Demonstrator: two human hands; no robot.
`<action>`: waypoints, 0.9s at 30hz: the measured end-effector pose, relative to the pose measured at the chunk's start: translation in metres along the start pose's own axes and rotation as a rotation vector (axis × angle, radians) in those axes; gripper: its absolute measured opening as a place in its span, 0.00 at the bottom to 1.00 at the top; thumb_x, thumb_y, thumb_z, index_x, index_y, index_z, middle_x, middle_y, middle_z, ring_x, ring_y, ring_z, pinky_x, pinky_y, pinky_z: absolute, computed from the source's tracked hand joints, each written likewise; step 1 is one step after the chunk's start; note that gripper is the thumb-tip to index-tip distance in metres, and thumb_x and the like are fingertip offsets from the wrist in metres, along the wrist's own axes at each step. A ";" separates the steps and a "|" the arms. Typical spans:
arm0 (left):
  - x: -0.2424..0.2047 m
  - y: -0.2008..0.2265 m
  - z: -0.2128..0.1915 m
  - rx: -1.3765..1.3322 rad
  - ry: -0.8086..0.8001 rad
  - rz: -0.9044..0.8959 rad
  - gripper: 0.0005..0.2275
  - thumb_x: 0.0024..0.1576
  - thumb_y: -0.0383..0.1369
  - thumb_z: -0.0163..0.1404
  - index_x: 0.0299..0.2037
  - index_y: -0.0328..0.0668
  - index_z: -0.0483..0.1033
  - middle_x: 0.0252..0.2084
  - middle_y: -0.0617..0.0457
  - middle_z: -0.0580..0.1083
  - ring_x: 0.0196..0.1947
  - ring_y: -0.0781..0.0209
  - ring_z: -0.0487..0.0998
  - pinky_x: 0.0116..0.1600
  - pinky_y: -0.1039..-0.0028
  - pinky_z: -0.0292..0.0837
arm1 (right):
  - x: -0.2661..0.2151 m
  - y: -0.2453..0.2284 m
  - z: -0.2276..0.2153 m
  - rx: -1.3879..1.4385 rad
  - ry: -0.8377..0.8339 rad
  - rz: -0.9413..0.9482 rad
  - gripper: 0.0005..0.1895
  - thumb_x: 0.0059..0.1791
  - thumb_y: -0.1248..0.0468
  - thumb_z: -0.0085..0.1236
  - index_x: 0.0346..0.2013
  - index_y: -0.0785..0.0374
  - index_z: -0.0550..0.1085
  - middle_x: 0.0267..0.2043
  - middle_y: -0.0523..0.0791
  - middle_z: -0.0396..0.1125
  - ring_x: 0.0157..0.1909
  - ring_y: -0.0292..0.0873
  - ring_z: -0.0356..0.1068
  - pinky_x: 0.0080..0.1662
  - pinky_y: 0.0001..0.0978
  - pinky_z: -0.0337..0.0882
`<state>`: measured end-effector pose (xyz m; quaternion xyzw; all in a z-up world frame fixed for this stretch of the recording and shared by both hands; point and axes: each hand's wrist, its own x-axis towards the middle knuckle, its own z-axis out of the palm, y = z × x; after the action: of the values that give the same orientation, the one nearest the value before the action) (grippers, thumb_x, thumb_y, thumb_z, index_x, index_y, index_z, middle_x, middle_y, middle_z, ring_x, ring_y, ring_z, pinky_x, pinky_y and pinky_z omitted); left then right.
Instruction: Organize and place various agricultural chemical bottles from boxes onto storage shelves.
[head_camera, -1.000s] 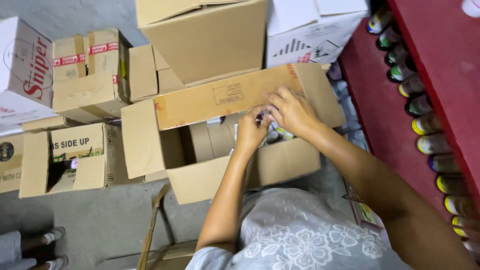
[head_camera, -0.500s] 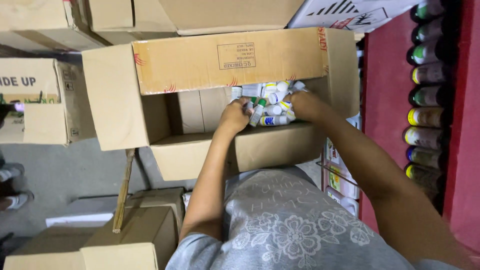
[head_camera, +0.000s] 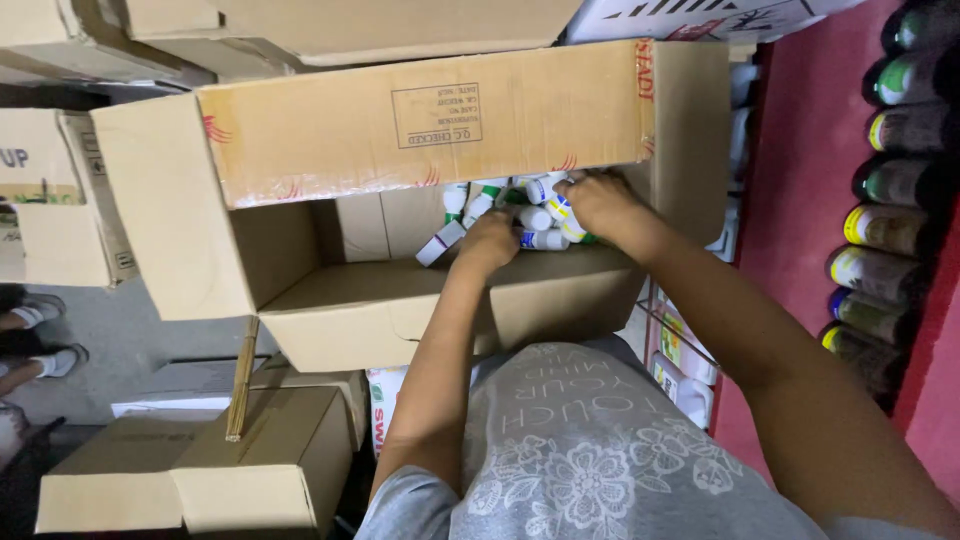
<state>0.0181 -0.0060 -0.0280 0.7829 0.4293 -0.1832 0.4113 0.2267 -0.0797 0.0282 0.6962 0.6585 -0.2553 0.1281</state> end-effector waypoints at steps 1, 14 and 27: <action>0.008 0.008 0.005 -0.003 -0.008 0.001 0.18 0.58 0.38 0.50 0.58 0.45 0.75 0.57 0.39 0.75 0.58 0.42 0.75 0.61 0.58 0.70 | 0.003 0.004 0.000 0.001 -0.007 0.004 0.19 0.54 0.63 0.43 0.58 0.51 0.75 0.61 0.51 0.68 0.59 0.55 0.71 0.57 0.51 0.71; 0.059 0.079 0.047 0.219 -0.085 0.160 0.22 0.55 0.36 0.54 0.61 0.43 0.71 0.63 0.41 0.70 0.61 0.45 0.73 0.61 0.59 0.71 | 0.012 0.029 0.049 -0.232 0.105 0.031 0.18 0.52 0.61 0.46 0.54 0.59 0.76 0.48 0.51 0.75 0.52 0.52 0.74 0.54 0.49 0.70; 0.004 0.001 -0.005 0.192 -0.342 0.124 0.39 0.47 0.44 0.67 0.69 0.45 0.63 0.67 0.40 0.69 0.65 0.43 0.70 0.66 0.60 0.67 | -0.045 -0.011 -0.045 0.157 -0.155 -0.008 0.27 0.35 0.59 0.71 0.49 0.55 0.79 0.44 0.51 0.75 0.47 0.55 0.74 0.51 0.47 0.73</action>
<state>0.0206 0.0001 -0.0269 0.8009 0.2849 -0.3280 0.4120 0.2246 -0.0943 0.0911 0.6797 0.6273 -0.3598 0.1226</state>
